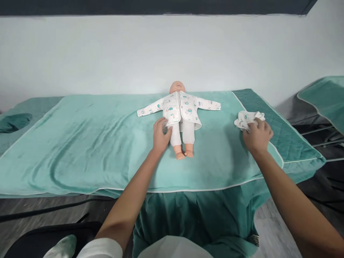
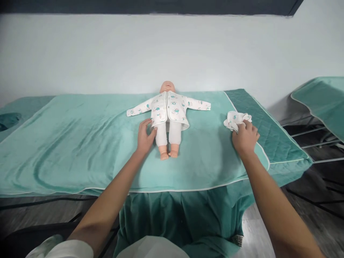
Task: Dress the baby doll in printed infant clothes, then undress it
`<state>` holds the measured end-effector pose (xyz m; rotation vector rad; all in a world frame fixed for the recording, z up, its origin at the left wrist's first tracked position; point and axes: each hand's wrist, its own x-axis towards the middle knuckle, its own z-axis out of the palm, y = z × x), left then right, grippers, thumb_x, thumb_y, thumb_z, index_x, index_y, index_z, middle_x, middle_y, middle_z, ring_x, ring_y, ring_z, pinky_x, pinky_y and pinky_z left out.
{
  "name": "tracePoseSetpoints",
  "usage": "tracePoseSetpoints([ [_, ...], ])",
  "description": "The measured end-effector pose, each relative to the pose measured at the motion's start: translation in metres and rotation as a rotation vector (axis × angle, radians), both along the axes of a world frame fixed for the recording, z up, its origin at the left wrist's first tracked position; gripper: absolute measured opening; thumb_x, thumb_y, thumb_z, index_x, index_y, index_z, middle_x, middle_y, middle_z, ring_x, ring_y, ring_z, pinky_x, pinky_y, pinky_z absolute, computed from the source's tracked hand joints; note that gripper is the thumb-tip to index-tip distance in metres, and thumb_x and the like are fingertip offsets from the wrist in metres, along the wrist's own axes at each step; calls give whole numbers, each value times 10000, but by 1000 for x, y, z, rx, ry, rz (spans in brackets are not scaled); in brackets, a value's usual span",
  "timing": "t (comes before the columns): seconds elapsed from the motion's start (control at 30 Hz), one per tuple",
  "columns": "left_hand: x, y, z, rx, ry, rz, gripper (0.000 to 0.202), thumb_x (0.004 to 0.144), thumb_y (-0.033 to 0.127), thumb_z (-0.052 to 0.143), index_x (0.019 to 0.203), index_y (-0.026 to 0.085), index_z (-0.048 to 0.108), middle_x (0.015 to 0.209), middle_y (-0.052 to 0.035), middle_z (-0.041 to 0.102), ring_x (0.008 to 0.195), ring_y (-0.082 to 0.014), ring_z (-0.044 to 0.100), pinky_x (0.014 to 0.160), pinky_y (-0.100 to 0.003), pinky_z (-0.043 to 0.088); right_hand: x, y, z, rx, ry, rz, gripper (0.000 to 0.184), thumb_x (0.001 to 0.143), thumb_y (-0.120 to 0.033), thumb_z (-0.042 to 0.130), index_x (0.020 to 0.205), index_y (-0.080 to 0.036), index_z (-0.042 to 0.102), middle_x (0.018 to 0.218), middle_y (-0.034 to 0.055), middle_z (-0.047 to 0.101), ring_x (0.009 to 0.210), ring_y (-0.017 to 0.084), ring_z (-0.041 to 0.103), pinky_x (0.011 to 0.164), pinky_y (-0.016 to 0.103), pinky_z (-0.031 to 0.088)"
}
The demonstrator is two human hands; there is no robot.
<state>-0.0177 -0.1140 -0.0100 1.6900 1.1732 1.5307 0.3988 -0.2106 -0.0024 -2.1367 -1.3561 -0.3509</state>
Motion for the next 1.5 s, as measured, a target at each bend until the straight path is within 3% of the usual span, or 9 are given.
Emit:
tracePoseSetpoints([
  [0.1,15,8,8,8,81,13,411,777,185,712,1173,238,617,1374,-103,550,1364,-276,443,1218,-449,289,-53,9,6,109,-29,197,308,800,-201,665,1107,-182,640,1554,149,426,1495,423,199,1148,717,75],
  [0.23,35,14,20,-31,243,134,382,752,135,692,1118,220,623,1293,-129,559,1268,-335,479,1140,-504,345,-137,35,4,104,162,613,333,880,-277,615,1206,-211,608,1452,143,525,1391,322,415,1162,557,312],
  [0.4,30,22,16,-23,-22,154,13,861,233,645,870,225,640,971,-62,612,1018,-245,556,1014,-378,428,-198,76,-1,216,260,676,333,951,-282,510,1274,-244,580,1343,118,577,1297,277,484,1120,488,383],
  [0.53,12,38,0,-219,-480,165,243,893,361,642,734,194,567,702,31,519,688,-118,514,717,-228,455,-203,96,-4,297,299,670,218,975,-295,470,1104,-241,637,1130,102,621,1128,252,554,1025,437,449],
  [0.67,3,49,-13,-329,-774,97,194,873,368,649,860,186,583,817,24,591,729,-97,574,702,-209,477,-198,103,-9,328,418,682,143,963,-319,505,972,-241,623,1004,71,616,991,222,571,928,391,481],
  [0.93,4,35,-14,-44,-238,529,397,844,160,596,1215,240,479,1352,-93,462,1319,-202,456,1131,-358,379,-172,118,-29,516,1149,297,307,837,-339,639,1105,-215,558,940,5,581,815,156,555,751,283,497],
  [1.13,7,31,-9,26,-10,405,438,772,67,587,1181,209,517,1344,-113,472,1365,-247,416,1225,-415,262,-171,113,-29,453,760,257,548,810,-331,685,1312,-188,520,1455,164,393,1340,270,403,1106,435,384],
  [1.27,7,33,-10,-74,-104,270,508,737,74,653,1204,244,545,1394,-89,499,1383,-243,419,1234,-394,258,-174,114,-32,271,572,344,404,802,-310,673,1171,-166,596,1341,179,538,1313,306,425,1169,523,281],
  [1.5,9,33,-17,-172,-116,238,514,739,151,737,1224,255,600,1409,-83,559,1421,-266,413,1261,-406,214,-177,106,-24,242,577,343,144,868,-293,540,946,-198,613,940,78,641,901,236,566,905,426,460],
])
